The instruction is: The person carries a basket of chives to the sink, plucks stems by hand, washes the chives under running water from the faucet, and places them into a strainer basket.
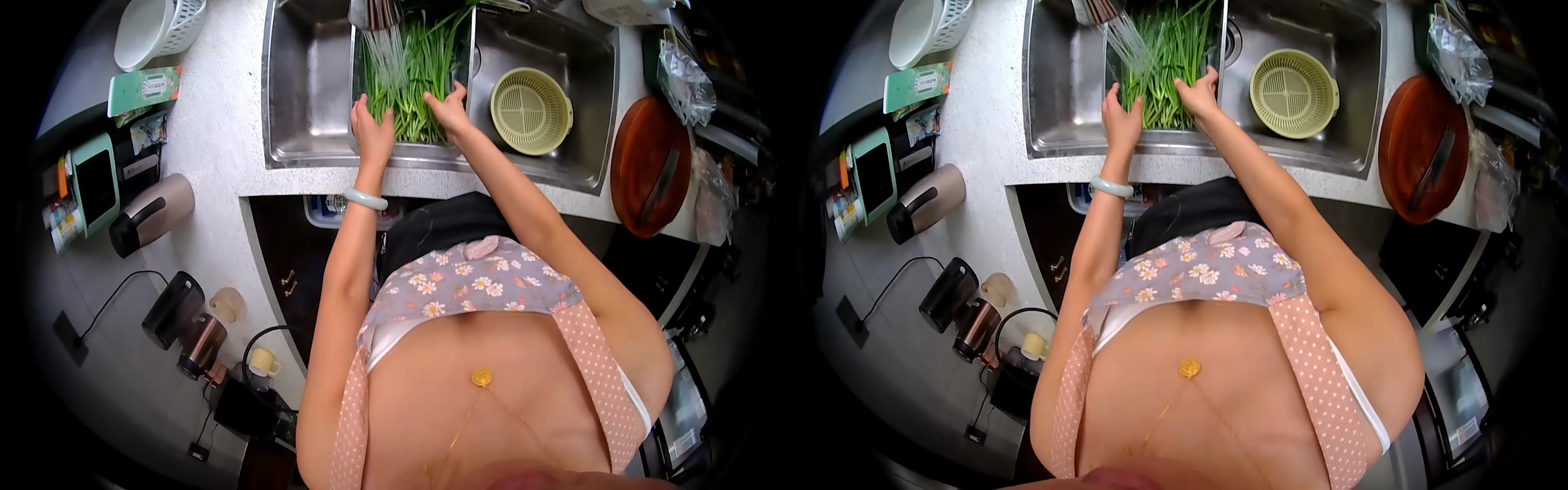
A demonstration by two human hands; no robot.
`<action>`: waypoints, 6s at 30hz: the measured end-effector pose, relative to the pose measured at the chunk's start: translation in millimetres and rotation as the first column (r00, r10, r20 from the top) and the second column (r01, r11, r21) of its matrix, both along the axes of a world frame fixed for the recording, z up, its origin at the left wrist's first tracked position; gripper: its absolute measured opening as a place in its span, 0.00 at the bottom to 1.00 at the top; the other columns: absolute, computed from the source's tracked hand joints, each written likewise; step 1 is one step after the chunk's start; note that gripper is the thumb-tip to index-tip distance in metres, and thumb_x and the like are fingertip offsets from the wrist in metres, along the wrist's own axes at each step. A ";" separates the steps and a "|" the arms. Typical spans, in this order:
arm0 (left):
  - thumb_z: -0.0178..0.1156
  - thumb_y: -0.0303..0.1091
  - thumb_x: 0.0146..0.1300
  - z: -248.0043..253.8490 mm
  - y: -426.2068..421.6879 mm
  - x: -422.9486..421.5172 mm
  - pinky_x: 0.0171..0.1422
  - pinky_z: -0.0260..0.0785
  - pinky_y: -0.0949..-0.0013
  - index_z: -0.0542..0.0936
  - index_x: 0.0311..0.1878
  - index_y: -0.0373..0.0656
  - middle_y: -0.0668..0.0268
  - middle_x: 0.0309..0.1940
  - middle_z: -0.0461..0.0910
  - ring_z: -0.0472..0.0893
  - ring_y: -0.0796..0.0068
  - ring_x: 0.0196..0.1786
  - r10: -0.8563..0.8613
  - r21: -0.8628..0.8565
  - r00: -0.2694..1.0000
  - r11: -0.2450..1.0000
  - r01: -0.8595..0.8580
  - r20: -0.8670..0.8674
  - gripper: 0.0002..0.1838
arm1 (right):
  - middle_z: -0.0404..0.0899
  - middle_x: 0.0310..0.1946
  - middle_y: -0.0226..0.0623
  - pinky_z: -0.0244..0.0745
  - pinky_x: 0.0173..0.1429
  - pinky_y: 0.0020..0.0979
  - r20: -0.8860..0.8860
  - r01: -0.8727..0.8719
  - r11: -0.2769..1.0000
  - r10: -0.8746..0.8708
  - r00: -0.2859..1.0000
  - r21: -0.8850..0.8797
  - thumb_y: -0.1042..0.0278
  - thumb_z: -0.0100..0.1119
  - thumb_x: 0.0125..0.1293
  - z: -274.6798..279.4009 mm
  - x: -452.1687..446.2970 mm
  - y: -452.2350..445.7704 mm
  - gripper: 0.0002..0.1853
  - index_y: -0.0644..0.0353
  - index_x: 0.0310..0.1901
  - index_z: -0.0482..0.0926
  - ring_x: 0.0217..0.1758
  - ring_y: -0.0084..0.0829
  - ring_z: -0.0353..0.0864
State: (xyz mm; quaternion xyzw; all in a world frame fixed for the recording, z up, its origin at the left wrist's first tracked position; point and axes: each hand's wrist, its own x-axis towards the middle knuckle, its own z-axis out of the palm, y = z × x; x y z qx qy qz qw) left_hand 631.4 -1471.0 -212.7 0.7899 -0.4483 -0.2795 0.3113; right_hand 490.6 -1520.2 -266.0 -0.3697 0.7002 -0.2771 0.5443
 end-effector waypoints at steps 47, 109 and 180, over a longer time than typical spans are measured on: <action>0.52 0.37 0.67 42.0 -18.7 39.1 0.35 0.71 0.76 0.68 0.39 0.39 0.63 0.33 0.74 0.76 0.75 0.33 0.290 0.330 0.382 0.943 0.041 -0.877 0.10 | 0.77 0.38 0.46 0.81 0.43 0.29 0.638 -0.264 0.928 0.040 0.769 0.261 0.51 0.51 0.67 58.0 31.8 -25.2 0.22 0.68 0.42 0.73 0.40 0.31 0.80; 0.58 0.26 0.53 -25.6 -12.8 34.7 0.62 0.61 0.62 0.70 0.55 0.28 0.45 0.55 0.71 0.70 0.54 0.60 -0.159 -0.063 0.853 0.987 0.148 -0.497 0.25 | 0.59 0.58 0.65 0.63 0.62 0.37 0.053 -0.442 0.897 0.443 0.895 -0.030 0.64 0.59 0.54 15.1 -19.2 3.4 0.39 0.70 0.64 0.54 0.59 0.53 0.66; 0.57 0.39 0.65 34.7 -2.3 -87.5 0.59 0.63 0.71 0.67 0.58 0.32 0.61 0.55 0.71 0.71 0.71 0.56 0.233 0.119 0.125 0.803 -0.584 -0.964 0.25 | 0.76 0.48 0.40 0.72 0.54 0.28 0.507 -0.838 0.544 0.732 0.454 -0.036 0.56 0.67 0.54 119.2 -31.7 -85.5 0.34 0.65 0.58 0.66 0.49 0.26 0.75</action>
